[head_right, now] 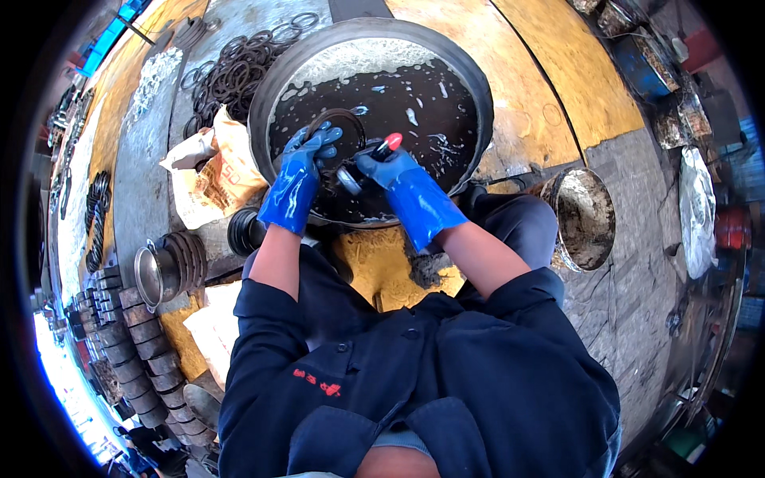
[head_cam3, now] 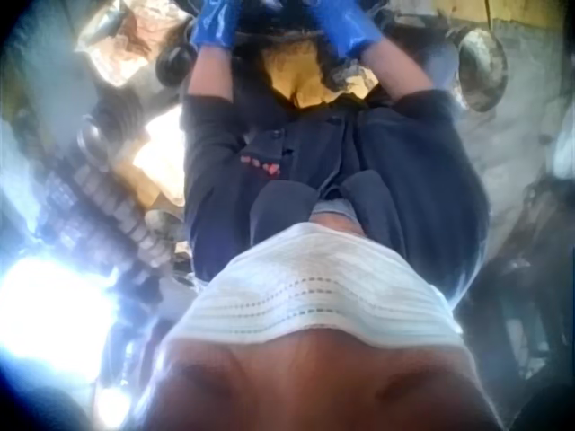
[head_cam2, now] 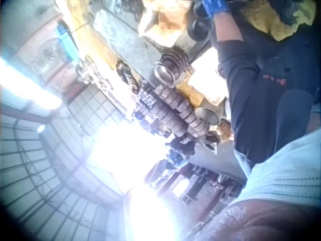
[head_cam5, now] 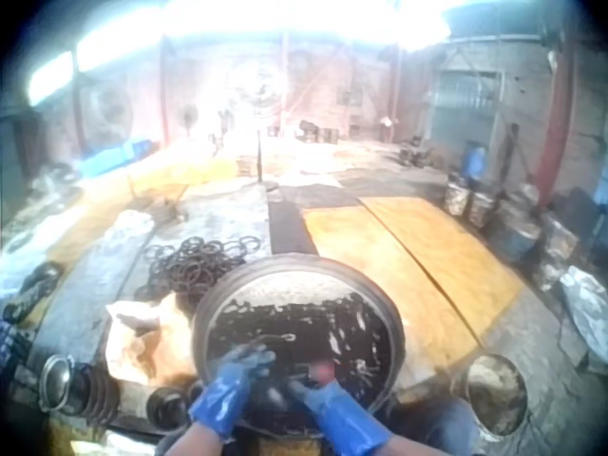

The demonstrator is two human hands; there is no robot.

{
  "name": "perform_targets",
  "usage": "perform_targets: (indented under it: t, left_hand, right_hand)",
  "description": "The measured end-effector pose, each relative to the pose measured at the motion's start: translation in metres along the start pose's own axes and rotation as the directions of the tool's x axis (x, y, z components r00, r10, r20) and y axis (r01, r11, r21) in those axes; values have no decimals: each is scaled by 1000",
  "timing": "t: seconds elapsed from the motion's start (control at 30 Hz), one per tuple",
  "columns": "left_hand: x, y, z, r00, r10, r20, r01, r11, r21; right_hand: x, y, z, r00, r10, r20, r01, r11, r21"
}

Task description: The person is using a brush to scrub a circular metal part inside a bucket containing dark liquid, rotating the part to clean different sections.

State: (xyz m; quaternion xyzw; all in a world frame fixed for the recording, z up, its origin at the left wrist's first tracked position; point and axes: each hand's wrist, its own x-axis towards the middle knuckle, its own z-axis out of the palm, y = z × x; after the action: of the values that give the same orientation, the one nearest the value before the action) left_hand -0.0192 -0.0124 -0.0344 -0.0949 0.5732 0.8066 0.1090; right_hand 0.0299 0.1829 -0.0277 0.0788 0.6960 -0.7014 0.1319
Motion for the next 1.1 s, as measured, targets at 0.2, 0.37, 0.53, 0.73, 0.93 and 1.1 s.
perform_targets:
  t: [0.2, 0.37, 0.53, 0.73, 0.93, 1.1]
  left_hand:
    - [-16, 21, 26, 973, -225, 55, 215, 965, 153]
    - [-10, 10, -13, 970, -200, 141, 182, 974, 132]
    - [0, 10, 11, 971, -210, 117, 187, 965, 182]
    - [-2, 8, 3, 991, -112, 68, 110, 993, 41]
    - [8, 2, -6, 984, -126, 127, 118, 991, 66]
    - [1, 8, 10, 974, -62, 219, 63, 998, 4]
  right_hand:
    - [20, 1, -33, 764, -607, 217, 519, 380, -765]
    - [18, -33, -18, 587, -653, 478, 684, 85, -725]
    - [45, 17, -37, 931, -365, 15, 320, 794, -517]
    - [28, 30, -29, 993, 31, 117, -50, 985, 163]
    - [6, 22, -32, 993, 11, 117, -46, 954, 295]
    - [-14, 29, -68, 990, -122, -78, 105, 975, -193]
